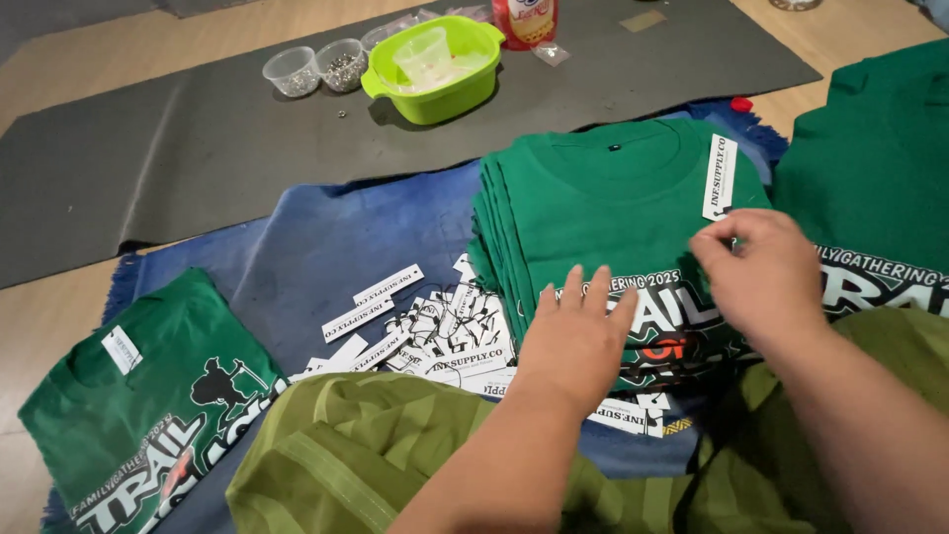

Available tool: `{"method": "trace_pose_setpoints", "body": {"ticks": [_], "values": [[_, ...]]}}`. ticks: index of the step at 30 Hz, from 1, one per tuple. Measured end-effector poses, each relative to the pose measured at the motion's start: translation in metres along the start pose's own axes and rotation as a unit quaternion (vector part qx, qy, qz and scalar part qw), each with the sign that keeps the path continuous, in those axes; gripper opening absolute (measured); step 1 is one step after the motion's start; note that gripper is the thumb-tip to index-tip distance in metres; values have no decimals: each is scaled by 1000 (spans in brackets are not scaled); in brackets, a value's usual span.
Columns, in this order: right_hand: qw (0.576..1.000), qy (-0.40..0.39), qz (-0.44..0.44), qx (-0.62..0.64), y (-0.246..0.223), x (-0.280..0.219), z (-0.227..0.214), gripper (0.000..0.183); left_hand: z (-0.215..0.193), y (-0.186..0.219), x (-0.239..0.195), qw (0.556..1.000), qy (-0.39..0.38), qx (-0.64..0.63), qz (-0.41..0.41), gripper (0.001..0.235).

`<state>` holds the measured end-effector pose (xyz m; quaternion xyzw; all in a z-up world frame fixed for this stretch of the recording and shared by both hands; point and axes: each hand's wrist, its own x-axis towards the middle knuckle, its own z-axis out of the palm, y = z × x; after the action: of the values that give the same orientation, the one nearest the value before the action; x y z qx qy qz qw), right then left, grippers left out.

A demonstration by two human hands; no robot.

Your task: The person attaches white rectangular tags to the neck area of green t-shirts using a small metal fastener. They pick up a tag, align it with the shirt's collar, and secure it with the fastener before placing the shirt on a stack.

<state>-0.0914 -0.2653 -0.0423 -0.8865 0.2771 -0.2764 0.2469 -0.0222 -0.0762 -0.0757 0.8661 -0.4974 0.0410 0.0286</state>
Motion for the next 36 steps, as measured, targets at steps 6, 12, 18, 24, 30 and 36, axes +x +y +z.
{"method": "trace_pose_setpoints", "body": {"ticks": [6, 12, 18, 24, 30, 36], "values": [[994, -89, 60, 22, -26, -8, 2, 15, 11, 13, 14, 999, 38, -22, 6, 50], [991, -84, 70, 80, -16, -1, -2, 16, -57, 8, 26, 994, -80, -76, -11, 16], [957, -125, 107, 240, -25, 0, -1, 8, -79, -6, 8, 980, -176, -96, -12, 21], [959, -133, 115, 223, -35, -4, 5, 14, -85, -6, -11, 949, -276, -150, -6, 24], [962, -169, 102, 187, -51, -11, 5, 18, -71, -14, -14, 914, -363, -180, 10, 32], [970, -180, 72, 148, -52, -11, 20, 16, -30, -36, -3, 935, -192, -276, -113, 21]]}}
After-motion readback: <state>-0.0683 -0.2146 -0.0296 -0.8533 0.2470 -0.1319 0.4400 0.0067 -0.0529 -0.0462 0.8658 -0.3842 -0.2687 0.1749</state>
